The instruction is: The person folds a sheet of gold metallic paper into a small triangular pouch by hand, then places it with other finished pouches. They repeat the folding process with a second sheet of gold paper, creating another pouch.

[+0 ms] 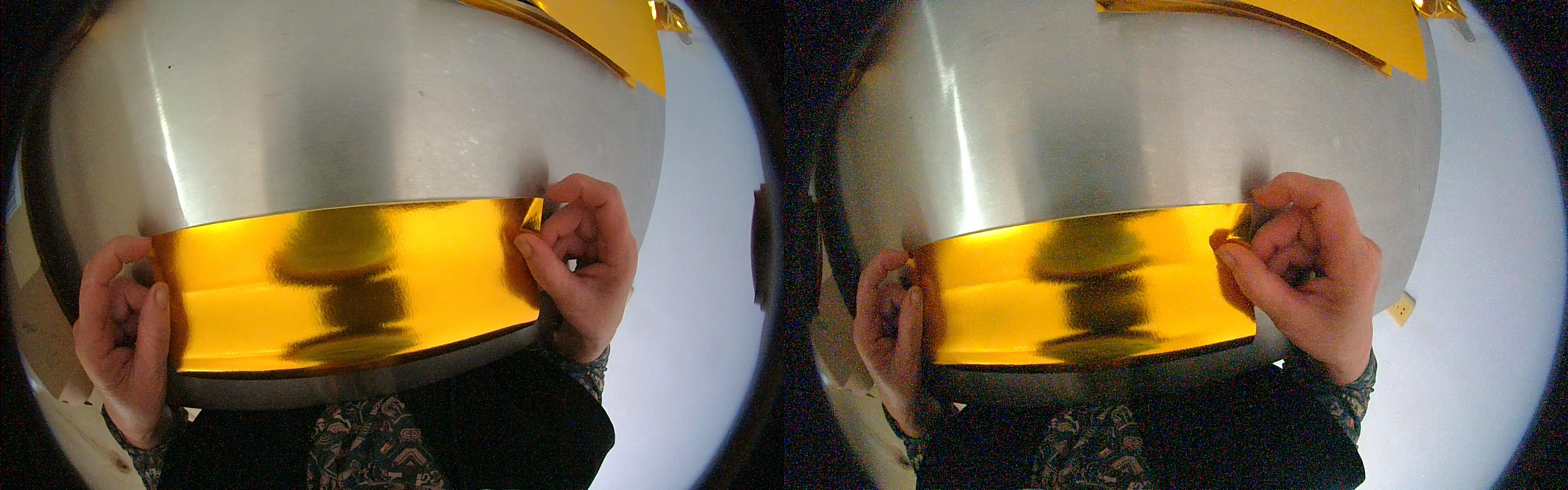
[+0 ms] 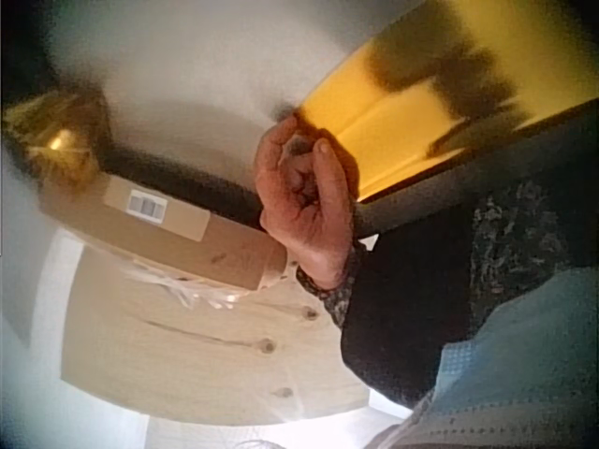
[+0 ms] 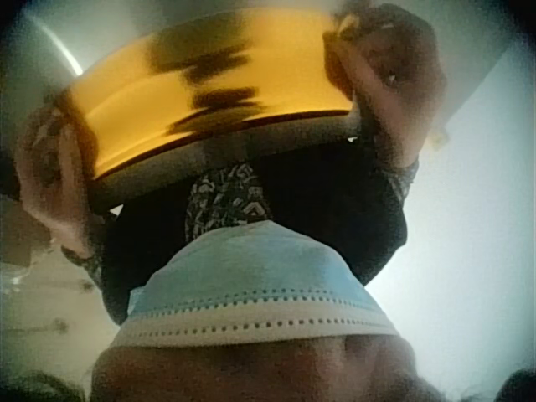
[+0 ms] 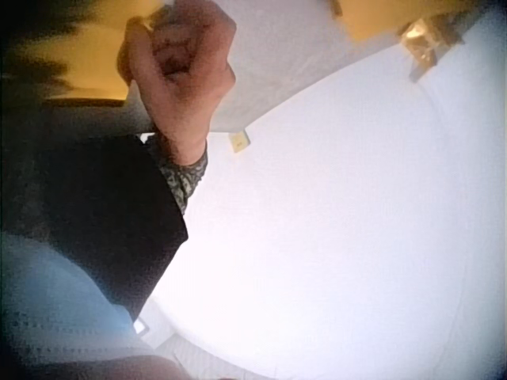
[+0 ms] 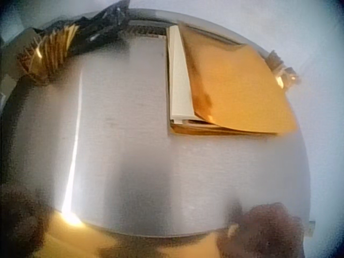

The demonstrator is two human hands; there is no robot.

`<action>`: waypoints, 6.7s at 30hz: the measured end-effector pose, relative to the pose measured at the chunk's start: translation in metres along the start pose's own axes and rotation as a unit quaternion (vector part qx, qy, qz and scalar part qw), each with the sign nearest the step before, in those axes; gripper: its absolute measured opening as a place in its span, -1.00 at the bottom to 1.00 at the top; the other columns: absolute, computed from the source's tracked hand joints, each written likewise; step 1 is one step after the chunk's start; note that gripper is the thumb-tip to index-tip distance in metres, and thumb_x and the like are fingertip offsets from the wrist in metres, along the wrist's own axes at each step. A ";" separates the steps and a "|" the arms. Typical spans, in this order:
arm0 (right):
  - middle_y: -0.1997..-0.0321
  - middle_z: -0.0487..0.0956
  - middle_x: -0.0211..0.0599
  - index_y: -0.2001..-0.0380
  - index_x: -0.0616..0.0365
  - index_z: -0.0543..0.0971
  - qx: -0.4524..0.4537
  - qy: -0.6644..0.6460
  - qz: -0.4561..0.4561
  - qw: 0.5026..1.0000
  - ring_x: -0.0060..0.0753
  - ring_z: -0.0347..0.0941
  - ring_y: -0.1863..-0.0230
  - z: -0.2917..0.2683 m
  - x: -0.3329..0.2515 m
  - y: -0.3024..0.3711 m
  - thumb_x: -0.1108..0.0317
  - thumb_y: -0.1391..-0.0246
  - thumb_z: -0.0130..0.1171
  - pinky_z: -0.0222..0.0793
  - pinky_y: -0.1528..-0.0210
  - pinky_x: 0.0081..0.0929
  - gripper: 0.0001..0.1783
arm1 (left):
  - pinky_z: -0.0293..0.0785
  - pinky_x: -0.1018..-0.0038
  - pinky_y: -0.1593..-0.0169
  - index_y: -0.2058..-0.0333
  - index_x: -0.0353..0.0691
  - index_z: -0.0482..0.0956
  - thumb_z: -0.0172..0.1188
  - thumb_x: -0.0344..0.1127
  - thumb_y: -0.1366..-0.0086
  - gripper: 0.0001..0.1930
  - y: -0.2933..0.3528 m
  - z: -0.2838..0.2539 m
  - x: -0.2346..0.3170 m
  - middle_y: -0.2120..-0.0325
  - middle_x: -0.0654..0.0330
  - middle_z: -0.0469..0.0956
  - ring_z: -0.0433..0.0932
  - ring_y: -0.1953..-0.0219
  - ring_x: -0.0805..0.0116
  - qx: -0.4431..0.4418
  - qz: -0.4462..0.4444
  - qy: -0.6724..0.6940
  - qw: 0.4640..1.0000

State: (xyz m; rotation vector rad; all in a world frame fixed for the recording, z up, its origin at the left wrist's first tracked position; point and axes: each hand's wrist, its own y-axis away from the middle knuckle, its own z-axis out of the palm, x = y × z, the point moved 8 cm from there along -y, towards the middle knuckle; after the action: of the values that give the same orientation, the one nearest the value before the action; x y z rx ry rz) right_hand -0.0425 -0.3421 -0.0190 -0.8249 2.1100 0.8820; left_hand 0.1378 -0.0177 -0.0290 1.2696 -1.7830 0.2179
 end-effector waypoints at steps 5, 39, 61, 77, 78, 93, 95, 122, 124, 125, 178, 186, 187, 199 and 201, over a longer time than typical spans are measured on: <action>0.55 0.58 -0.43 0.02 0.24 0.44 -0.005 -0.011 -0.003 1.000 -0.71 0.52 0.58 0.017 0.005 0.055 0.64 -0.03 0.39 0.33 0.59 -0.75 -0.53 | 0.08 0.72 0.46 -0.20 -0.32 0.42 0.11 -0.62 -0.37 -0.57 0.060 -0.011 -0.033 0.59 0.42 0.39 0.29 0.55 0.73 0.020 -0.027 0.007 0.999; 0.63 0.49 -0.46 0.22 0.13 0.40 -0.107 -0.009 -0.101 0.989 -0.69 0.32 0.70 0.021 -0.004 0.129 0.43 -0.21 0.30 0.15 0.69 -0.66 -0.75 | 0.50 0.31 -0.11 -0.30 0.21 0.43 0.15 -0.42 -0.30 -0.40 0.151 0.010 0.055 0.15 0.12 0.43 0.47 0.02 0.16 0.009 0.452 -0.391 0.802; 0.53 0.58 -0.34 0.21 0.23 0.44 -0.096 0.041 -0.107 0.989 -0.60 0.49 0.61 0.020 0.004 0.098 0.30 -0.17 0.37 0.46 0.61 -0.59 -0.67 | 0.28 0.22 -0.38 -0.14 -0.40 0.49 0.13 -0.22 -0.38 -0.55 0.142 0.066 0.053 -0.19 -0.04 0.43 0.38 -0.25 0.01 -0.010 0.386 -0.348 0.854; 0.49 0.60 -0.31 0.22 0.19 0.48 -0.098 0.038 -0.061 0.993 -0.52 0.55 0.51 0.015 -0.004 0.085 0.25 -0.21 0.33 0.53 0.50 -0.46 -0.72 | -0.22 0.15 -0.56 -0.46 -0.28 0.03 -0.15 0.11 -0.52 -0.26 0.136 0.078 0.024 -0.51 0.04 -0.02 -0.12 -0.56 0.16 0.044 0.351 -0.375 0.857; 0.45 0.62 -0.29 0.22 0.20 0.49 -0.032 0.081 -0.153 0.984 -0.48 0.57 0.45 0.006 -0.029 0.095 0.25 -0.22 0.31 0.54 0.43 -0.42 -0.73 | -0.18 0.14 -0.55 -0.45 -0.29 0.06 -0.11 0.09 -0.51 -0.27 0.136 0.076 0.024 -0.50 0.03 0.02 -0.09 -0.55 0.14 0.055 0.363 -0.357 0.859; -0.32 0.35 0.44 -0.20 0.56 0.39 0.081 0.239 -0.339 0.906 0.38 0.18 -0.42 0.198 -0.129 0.151 -0.18 -0.33 -0.02 0.09 -0.47 0.01 -0.15 | -0.19 0.12 -0.56 -0.45 -0.21 0.09 -0.06 -0.02 -0.45 -0.30 0.136 0.064 0.033 -0.47 -0.03 0.06 -0.06 -0.53 0.09 -0.028 0.317 -0.347 0.882; -0.40 0.25 0.45 -0.24 0.57 0.35 0.071 0.222 -0.309 0.922 0.43 0.08 -0.48 0.200 -0.115 0.148 -0.22 -0.33 -0.05 -0.02 -0.52 0.03 -0.11 | -0.21 0.10 -0.56 -0.46 -0.21 0.07 -0.07 -0.02 -0.45 -0.30 0.134 0.064 0.032 -0.48 -0.02 0.03 -0.07 -0.54 0.08 -0.004 0.339 -0.348 0.874; -0.56 0.15 -0.01 -0.43 0.29 0.21 0.091 0.377 -0.280 0.878 -0.09 -0.03 -0.59 0.105 -0.033 0.132 -0.11 -0.40 -0.15 -0.23 -0.60 -0.14 -0.22 | -0.14 0.11 -0.54 -0.43 -0.35 0.10 -0.10 0.17 -0.49 -0.22 0.104 0.076 0.031 -0.47 -0.02 0.07 -0.02 -0.53 0.10 0.072 0.374 -0.358 0.853; -0.55 0.16 -0.01 -0.43 0.28 0.22 0.087 0.376 -0.288 0.876 -0.08 -0.02 -0.59 0.103 -0.034 0.131 -0.09 -0.41 -0.16 -0.25 -0.59 -0.02 -0.24 | -0.12 0.09 -0.53 -0.42 -0.36 0.11 -0.10 0.16 -0.49 -0.22 0.102 0.076 0.029 -0.47 -0.04 0.09 0.00 -0.52 0.07 0.075 0.377 -0.364 0.848; -0.55 0.17 -0.01 -0.43 0.28 0.22 0.075 0.383 -0.273 0.879 -0.08 -0.01 -0.59 0.106 -0.033 0.129 -0.08 -0.42 -0.17 -0.26 -0.59 0.03 -0.25 | -0.12 0.09 -0.53 -0.42 -0.36 0.11 -0.10 0.15 -0.49 -0.23 0.102 0.076 0.029 -0.46 -0.05 0.09 0.00 -0.52 0.06 0.080 0.384 -0.357 0.848; -0.58 0.14 -0.24 -0.47 -0.03 0.22 0.001 0.433 -0.430 0.792 -0.16 -0.07 -0.61 0.117 -0.037 0.094 0.01 -0.40 -0.14 -0.30 -0.61 -0.03 -0.35 | -0.20 -0.14 -0.51 -0.41 -0.30 0.19 -0.01 0.36 -0.36 -0.08 0.099 0.068 0.049 -0.46 -0.01 0.10 -0.02 -0.53 0.10 0.194 0.401 -0.385 0.808; -0.58 0.14 -0.26 -0.46 0.01 0.24 0.003 0.441 -0.429 0.788 -0.17 -0.05 -0.60 0.123 -0.041 0.094 0.09 -0.42 -0.17 -0.28 -0.61 -0.04 -0.39 | -0.35 -0.19 -0.50 -0.35 -0.24 0.33 -0.08 0.37 -0.39 -0.16 0.154 0.114 0.037 -0.39 0.06 0.28 -0.01 -0.53 0.10 0.114 0.437 -0.355 0.818; -0.58 0.14 -0.26 -0.46 0.01 0.24 0.005 0.439 -0.435 0.786 -0.18 -0.05 -0.60 0.123 -0.042 0.096 0.09 -0.42 -0.18 -0.28 -0.61 -0.04 -0.39 | -0.35 -0.19 -0.50 -0.35 -0.24 0.34 -0.08 0.38 -0.38 -0.15 0.154 0.110 0.033 -0.38 0.06 0.30 0.00 -0.53 0.10 0.125 0.429 -0.355 0.821; -0.58 0.14 -0.25 -0.46 -0.02 0.25 0.004 0.436 -0.434 0.788 -0.20 -0.07 -0.61 0.120 -0.042 0.098 0.03 -0.45 -0.23 -0.30 -0.61 -0.06 -0.39 | -0.23 -0.22 -0.47 -0.20 -0.13 0.53 0.07 0.32 -0.32 -0.29 0.162 0.045 -0.006 -0.31 0.06 0.38 0.05 -0.50 0.03 0.176 0.381 -0.370 0.829; -0.58 0.14 -0.25 -0.46 -0.02 0.25 0.003 0.437 -0.433 0.788 -0.20 -0.07 -0.61 0.120 -0.043 0.098 0.03 -0.45 -0.23 -0.30 -0.61 -0.06 -0.39 | -0.22 -0.22 -0.47 -0.20 -0.10 0.54 0.07 0.30 -0.33 -0.32 0.164 0.032 -0.014 -0.32 0.08 0.36 0.02 -0.51 0.02 0.186 0.371 -0.371 0.831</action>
State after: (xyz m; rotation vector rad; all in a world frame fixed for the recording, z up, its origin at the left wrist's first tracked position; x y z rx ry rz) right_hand -0.0505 -0.1820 -0.0161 -2.2629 1.9813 -0.0727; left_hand -0.0139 0.0475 -0.0022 0.8782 -2.9986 0.5903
